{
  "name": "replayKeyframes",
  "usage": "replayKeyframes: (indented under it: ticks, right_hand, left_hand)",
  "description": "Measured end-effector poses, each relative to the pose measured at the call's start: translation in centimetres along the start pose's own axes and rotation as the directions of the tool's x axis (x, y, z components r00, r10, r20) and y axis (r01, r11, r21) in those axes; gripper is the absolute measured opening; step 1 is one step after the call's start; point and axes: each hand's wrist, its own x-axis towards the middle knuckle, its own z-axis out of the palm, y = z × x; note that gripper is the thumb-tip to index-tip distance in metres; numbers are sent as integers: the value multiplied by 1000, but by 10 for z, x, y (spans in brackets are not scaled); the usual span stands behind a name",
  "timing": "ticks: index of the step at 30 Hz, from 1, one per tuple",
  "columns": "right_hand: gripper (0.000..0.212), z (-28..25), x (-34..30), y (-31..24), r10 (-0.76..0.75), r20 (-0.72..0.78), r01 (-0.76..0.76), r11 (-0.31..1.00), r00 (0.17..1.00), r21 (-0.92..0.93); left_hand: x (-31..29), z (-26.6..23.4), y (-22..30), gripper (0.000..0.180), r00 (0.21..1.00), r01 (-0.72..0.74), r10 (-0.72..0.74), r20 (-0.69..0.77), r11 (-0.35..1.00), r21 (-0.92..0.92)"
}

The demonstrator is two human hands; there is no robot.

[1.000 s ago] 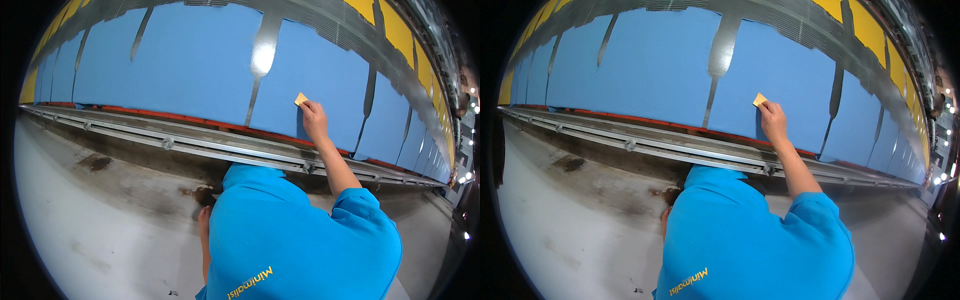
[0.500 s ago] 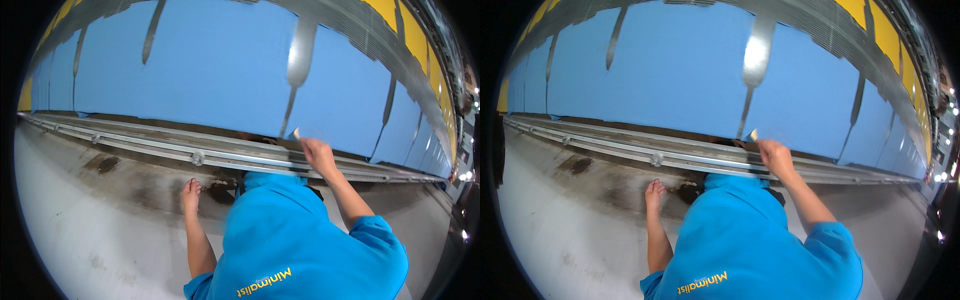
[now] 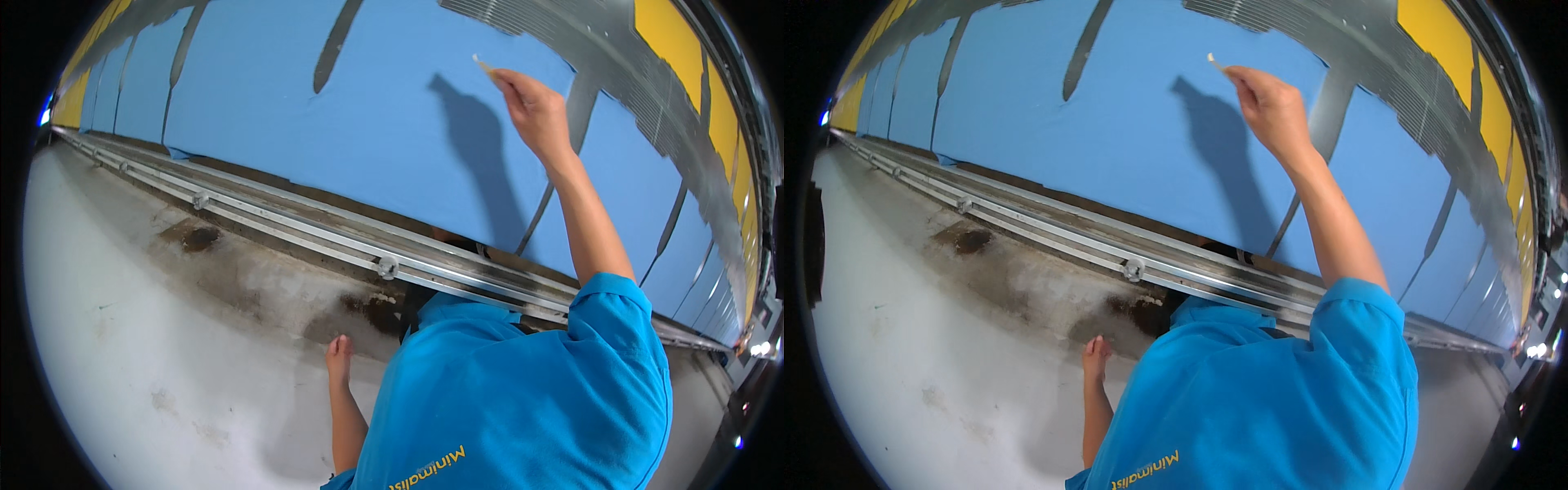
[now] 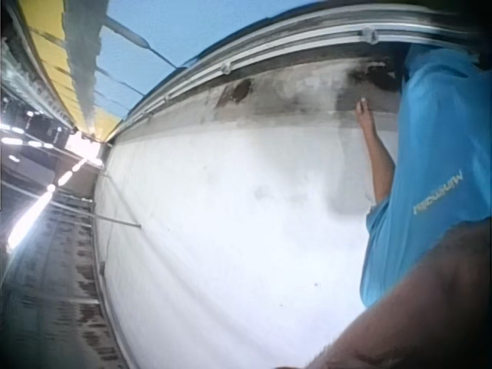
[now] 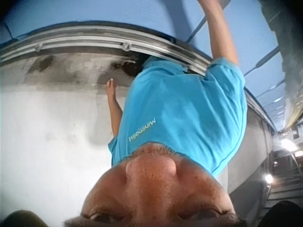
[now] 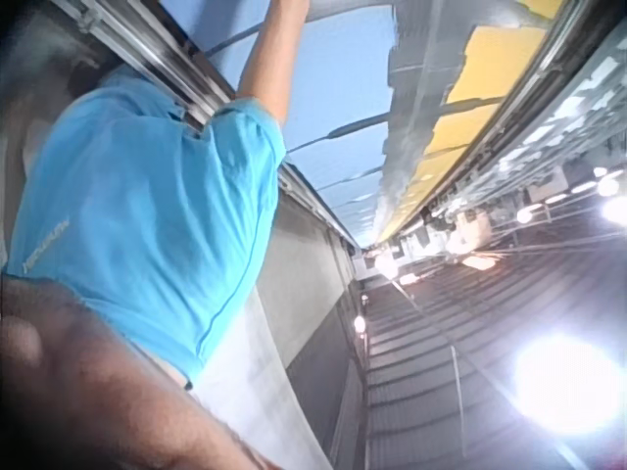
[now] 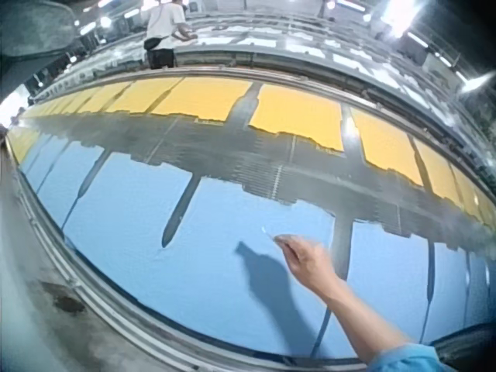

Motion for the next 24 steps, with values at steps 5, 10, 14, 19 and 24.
replayKeyframes:
  ticks: [5, 10, 14, 19, 24]
  right_hand:
    - [20, 75, 48, 10, -232, 117, 241, 968, 966, -68]
    - [21, 108, 107, 31, -178, -15, 167, 947, 984, -273]
    - [26, 146, 78, 23, -71, 112, 107, 925, 991, -364]
    - [30, 180, -58, -54, -203, 222, 246, 951, 954, -186]
    - [33, 153, -134, -148, -101, 340, 58, 989, 935, 134]
  left_hand:
    - [-17, -7, -47, 40, 977, 185, -192, -92, 979, -80]
    - [-23, 24, -21, 41, 998, 56, -56, -5, 997, 46]
    - [-1, 16, -9, 41, 998, -45, 39, 57, 994, 104]
    - [40, -9, 38, 43, 998, -65, 64, 20, 997, 49]
    - [108, -61, 42, 44, 993, -60, 47, 107, 991, 122]
